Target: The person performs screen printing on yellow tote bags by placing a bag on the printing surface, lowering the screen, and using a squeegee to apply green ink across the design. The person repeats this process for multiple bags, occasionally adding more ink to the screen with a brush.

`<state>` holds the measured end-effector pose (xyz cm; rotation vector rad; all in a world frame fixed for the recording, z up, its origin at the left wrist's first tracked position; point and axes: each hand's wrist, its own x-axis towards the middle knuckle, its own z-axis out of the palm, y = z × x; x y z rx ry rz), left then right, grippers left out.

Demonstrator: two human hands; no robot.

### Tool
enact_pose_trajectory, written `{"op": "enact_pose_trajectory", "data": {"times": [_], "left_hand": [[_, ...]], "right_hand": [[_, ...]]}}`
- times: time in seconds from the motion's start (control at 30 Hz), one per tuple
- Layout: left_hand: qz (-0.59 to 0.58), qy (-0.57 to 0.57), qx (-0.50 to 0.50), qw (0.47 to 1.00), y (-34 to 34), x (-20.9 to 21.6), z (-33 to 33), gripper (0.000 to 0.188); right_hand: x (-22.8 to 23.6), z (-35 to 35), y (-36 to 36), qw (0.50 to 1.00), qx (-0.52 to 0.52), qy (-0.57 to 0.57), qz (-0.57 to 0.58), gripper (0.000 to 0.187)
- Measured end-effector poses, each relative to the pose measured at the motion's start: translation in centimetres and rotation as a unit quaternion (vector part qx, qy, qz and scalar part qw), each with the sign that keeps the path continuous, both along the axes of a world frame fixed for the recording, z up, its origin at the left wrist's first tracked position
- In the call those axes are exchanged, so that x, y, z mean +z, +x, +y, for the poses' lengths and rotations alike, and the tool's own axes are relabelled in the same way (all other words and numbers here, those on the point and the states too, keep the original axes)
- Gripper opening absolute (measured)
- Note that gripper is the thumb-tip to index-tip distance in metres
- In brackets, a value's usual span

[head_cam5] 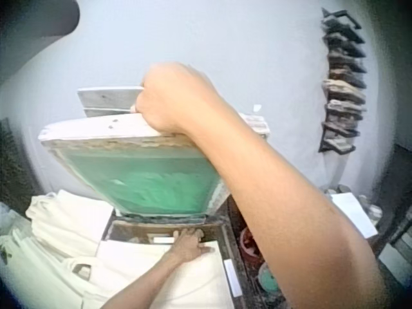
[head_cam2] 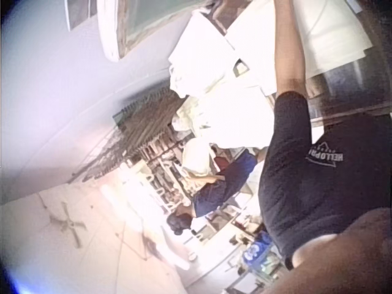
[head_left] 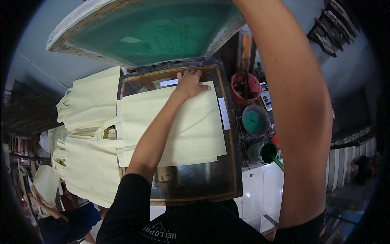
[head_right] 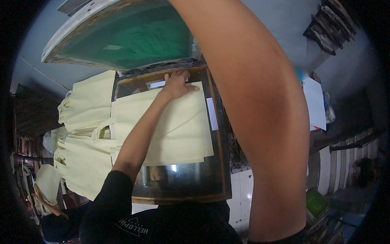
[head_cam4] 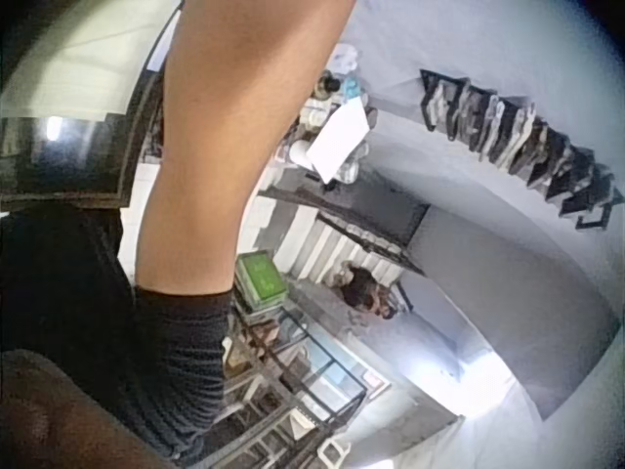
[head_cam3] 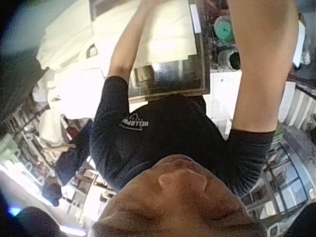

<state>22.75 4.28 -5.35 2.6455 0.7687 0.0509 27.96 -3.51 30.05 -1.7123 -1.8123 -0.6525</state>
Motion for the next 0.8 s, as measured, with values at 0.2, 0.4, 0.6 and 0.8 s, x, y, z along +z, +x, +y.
{"op": "enact_pose_trajectory", "data": {"times": [0.2,0.4,0.6,0.8], "left_hand": [[0.039,0.019,0.028,0.999,-2.4,-1.9,-7.8,0.094],[0.061,-0.014,0.04,0.997,-1.8,-2.2,-7.9,0.099],[0.109,-0.057,0.089,0.988,-1.3,-1.0,-8.5,0.099],[0.144,-0.084,0.083,0.982,-0.2,0.1,-7.6,0.107]], "right_hand": [[-0.3,0.9,0.6,0.999,0.013,0.039,-0.019,0.032],[0.1,1.8,0.5,0.999,-0.014,0.035,-0.02,0.036],[-0.4,0.6,0.1,1.0,0.009,0.025,0.009,0.035],[-0.2,-0.8,-0.4,1.0,0.017,-0.01,0.009,0.032]]}}
